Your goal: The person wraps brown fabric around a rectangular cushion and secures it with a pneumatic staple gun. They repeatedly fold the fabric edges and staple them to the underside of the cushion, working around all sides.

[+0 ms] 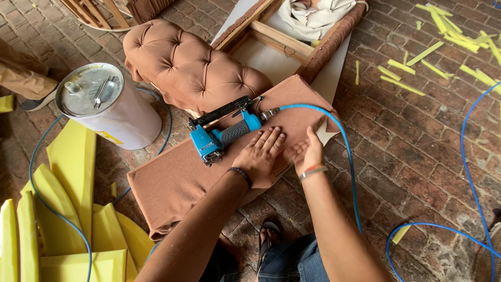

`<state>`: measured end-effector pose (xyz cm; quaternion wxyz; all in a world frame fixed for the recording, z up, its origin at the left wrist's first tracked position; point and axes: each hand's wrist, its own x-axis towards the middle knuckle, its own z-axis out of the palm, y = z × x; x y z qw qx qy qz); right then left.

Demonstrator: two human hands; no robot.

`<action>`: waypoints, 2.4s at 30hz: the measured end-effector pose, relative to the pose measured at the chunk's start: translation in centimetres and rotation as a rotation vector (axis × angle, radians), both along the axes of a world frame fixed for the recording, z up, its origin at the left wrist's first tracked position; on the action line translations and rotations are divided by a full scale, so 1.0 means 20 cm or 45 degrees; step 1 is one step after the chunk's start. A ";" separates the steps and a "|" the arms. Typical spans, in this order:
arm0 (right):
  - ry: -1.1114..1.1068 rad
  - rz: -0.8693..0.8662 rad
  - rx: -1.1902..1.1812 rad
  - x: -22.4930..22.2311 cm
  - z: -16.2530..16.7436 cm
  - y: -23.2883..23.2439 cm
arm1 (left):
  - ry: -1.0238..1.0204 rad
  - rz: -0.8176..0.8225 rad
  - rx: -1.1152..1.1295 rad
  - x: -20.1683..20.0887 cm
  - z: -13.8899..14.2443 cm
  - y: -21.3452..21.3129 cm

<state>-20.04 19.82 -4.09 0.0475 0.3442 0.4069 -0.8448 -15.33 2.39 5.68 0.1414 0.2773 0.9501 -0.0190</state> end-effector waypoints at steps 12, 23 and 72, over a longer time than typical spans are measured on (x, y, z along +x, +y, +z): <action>-0.050 -0.472 0.402 -0.30 0.00 -0.10 | 0.426 0.589 0.077 -0.03 -0.01 -0.18; 0.351 -0.659 0.373 -0.29 -0.14 -0.14 | 0.360 0.740 0.131 0.15 0.10 -0.45; 0.240 -0.350 -0.094 -0.04 -0.16 -0.07 | 0.128 0.220 0.026 -0.40 -0.15 0.35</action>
